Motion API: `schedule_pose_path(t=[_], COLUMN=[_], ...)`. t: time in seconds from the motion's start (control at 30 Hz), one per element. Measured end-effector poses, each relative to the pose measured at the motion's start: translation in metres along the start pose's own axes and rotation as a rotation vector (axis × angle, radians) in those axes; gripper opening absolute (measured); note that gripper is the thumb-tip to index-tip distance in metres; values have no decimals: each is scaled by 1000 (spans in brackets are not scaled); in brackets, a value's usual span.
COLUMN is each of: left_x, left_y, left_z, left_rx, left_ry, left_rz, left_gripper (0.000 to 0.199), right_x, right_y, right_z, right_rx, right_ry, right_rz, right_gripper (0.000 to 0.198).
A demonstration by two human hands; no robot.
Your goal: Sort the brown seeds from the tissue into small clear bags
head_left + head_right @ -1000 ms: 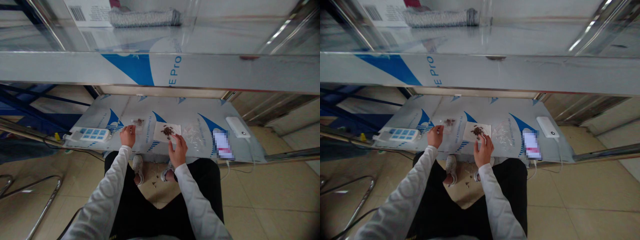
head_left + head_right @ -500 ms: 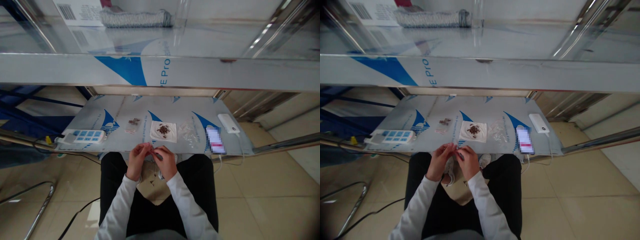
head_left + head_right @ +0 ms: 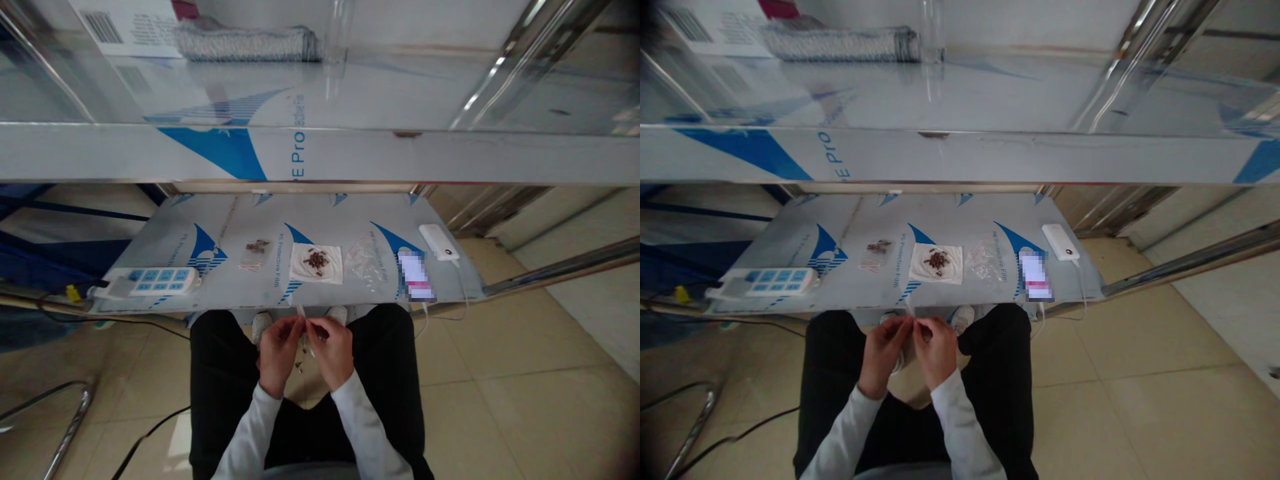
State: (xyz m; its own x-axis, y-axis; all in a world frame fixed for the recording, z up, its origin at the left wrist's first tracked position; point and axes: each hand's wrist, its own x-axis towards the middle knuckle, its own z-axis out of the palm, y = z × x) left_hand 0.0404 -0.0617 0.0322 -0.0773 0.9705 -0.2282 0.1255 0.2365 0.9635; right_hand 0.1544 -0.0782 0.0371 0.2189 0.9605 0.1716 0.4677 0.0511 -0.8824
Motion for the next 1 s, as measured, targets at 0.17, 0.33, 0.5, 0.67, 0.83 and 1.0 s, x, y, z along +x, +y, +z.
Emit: schedule_pose_path(t=[0.17, 0.33, 0.5, 0.67, 0.83, 1.0], left_x=[-9, -16, -6, 17, 29, 32], left_y=[10, 25, 37, 54, 68, 72], left_z=[7, 8, 1, -1, -2, -3], left_rx=[315, 607, 570, 520, 570, 678], left_ry=[69, 151, 52, -144, -269, -263], left_rz=[103, 180, 274, 356, 384, 421], left_gripper=[24, 17, 14, 12, 13, 11], right_x=[-2, -1, 10, 37, 64, 69], right_y=[7, 7, 7, 4, -2, 3], right_z=[2, -9, -26, -41, -50, -47], right_rx=[19, -176, -100, 141, 185, 231], right_ry=[139, 318, 120, -360, -431, -353], right_rz=[17, -67, -210, -345, -344, -344], right_gripper=[12, 11, 20, 58, 82, 63])
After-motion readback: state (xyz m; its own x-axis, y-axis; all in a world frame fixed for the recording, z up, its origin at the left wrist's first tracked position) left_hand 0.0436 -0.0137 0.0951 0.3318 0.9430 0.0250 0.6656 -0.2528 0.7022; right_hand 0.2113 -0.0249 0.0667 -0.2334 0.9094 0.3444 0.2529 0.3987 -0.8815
